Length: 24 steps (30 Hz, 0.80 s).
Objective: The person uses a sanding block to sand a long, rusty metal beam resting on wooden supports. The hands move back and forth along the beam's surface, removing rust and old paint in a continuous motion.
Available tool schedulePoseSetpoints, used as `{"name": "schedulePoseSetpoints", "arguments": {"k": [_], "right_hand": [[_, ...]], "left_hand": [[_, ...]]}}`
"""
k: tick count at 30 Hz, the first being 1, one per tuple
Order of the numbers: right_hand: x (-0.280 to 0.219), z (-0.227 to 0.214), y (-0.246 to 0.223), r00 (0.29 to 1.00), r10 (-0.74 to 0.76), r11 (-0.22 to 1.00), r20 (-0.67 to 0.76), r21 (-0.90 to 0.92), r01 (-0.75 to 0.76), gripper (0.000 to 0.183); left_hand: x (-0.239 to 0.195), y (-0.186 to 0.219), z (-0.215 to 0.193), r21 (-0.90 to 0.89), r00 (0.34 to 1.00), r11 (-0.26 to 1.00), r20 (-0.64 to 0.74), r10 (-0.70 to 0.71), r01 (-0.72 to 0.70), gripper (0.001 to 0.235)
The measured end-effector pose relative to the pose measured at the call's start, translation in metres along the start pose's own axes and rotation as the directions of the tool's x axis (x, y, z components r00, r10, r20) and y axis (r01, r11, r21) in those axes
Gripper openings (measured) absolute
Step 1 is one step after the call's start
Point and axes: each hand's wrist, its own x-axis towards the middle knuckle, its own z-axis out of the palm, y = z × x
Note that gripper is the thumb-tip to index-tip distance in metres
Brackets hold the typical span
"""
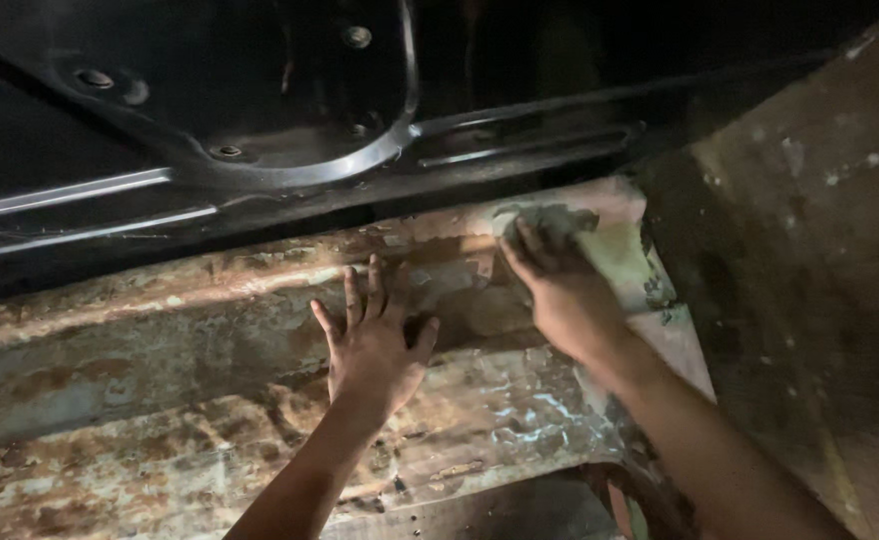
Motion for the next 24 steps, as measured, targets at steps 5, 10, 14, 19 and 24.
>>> {"name": "schedulePoseSetpoints", "arguments": {"k": [5,10,14,19,24], "right_hand": [[0.014,-0.032,0.054,0.478,0.643,0.622,0.598,-0.045,-0.782,0.05],[0.017,-0.019,0.025,0.831,0.462,0.879,0.31,-0.034,-0.476,0.071],[0.008,-0.012,0.013,0.941,0.277,0.958,0.195,-0.133,-0.255,0.073],[0.018,-0.047,0.047,0.923,0.383,0.922,0.038,0.037,-0.384,0.064],[0.01,-0.011,-0.006,0.999,0.019,0.997,-0.027,-0.07,-0.02,0.076]], "left_hand": [[0.001,0.0,0.004,0.01,0.998,1.0,-0.063,0.021,-0.02,0.082],[0.003,0.003,0.002,-0.025,1.0,0.999,0.0,-0.024,0.023,0.08],[0.003,-0.001,0.008,-0.025,0.999,0.999,-0.035,-0.036,0.035,0.084],[0.005,-0.003,0.008,-0.045,0.997,0.999,-0.072,-0.011,0.008,0.085],[0.002,-0.003,0.013,-0.03,0.995,1.0,-0.095,-0.009,0.006,0.083]]}}
